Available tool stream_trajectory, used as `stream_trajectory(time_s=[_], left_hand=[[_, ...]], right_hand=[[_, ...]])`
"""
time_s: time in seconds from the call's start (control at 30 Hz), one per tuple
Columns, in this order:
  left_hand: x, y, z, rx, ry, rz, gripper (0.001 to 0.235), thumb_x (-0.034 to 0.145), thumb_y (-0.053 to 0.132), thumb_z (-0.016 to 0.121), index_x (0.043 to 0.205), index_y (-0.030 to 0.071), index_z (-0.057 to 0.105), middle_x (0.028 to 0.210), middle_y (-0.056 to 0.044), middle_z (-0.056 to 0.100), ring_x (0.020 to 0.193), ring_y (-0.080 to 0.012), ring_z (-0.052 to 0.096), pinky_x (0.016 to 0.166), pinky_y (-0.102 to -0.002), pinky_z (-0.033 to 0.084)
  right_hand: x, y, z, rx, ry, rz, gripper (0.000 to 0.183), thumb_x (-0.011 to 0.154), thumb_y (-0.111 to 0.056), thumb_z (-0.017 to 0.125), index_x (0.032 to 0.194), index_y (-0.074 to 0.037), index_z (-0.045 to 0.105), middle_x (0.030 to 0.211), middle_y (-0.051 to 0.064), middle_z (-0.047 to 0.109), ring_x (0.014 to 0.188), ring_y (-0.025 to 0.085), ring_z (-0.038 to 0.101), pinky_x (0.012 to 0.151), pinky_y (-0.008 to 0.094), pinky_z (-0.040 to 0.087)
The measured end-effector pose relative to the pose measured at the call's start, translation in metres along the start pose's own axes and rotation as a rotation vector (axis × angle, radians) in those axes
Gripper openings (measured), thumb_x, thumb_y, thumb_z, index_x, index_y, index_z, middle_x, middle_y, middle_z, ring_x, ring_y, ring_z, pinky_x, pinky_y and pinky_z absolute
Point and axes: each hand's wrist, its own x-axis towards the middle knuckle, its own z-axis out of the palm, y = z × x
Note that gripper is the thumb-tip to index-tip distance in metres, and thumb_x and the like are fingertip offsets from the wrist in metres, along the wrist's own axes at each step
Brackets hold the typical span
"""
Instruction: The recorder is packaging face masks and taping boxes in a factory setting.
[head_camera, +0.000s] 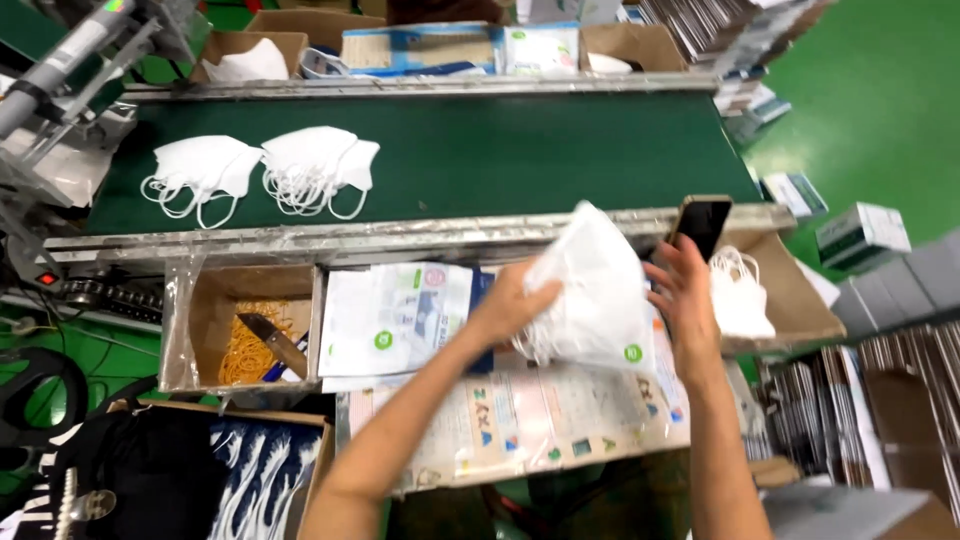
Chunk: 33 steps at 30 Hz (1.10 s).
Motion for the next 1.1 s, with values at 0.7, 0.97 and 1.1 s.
stream_trajectory(time_s=[0.7, 0.97, 1.1], left_hand=[[-0.169, -0.048, 0.109, -0.816, 0.110, -0.327, 0.091, 0.081, 0.044, 0.079, 0.150, -0.004, 0.043, 0.149, -0.017, 0.049, 0.144, -0.0245, 0.047, 0.120, -0.039, 0.040], [-0.144, 0.030, 0.088, -0.500, 0.371, -0.215, 0.057, 0.087, 0.005, 0.079, 0.137, -0.007, 0.056, 0.127, -0.010, 0.070, 0.114, -0.0206, 0.068, 0.101, -0.034, 0.055], [-0.164, 0.029, 0.059, -0.219, 0.351, -0.193, 0.046, 0.094, 0.005, 0.074, 0.136, -0.007, 0.061, 0.128, -0.011, 0.072, 0.116, -0.0185, 0.069, 0.102, -0.033, 0.055]], right_hand=[[-0.119, -0.006, 0.052, -0.099, 0.342, 0.196, 0.043, 0.100, -0.007, 0.067, 0.140, 0.003, 0.054, 0.129, 0.012, 0.067, 0.113, 0.019, 0.064, 0.099, 0.032, 0.053], [-0.127, 0.009, 0.071, 0.010, 0.259, 0.270, 0.066, 0.090, -0.013, 0.078, 0.145, 0.002, 0.046, 0.135, 0.014, 0.062, 0.124, 0.022, 0.059, 0.107, 0.035, 0.047], [-0.104, -0.036, 0.052, -0.351, 0.162, 0.086, 0.092, 0.078, -0.019, 0.088, 0.150, 0.004, 0.036, 0.144, 0.020, 0.050, 0.134, 0.027, 0.050, 0.115, 0.040, 0.039]])
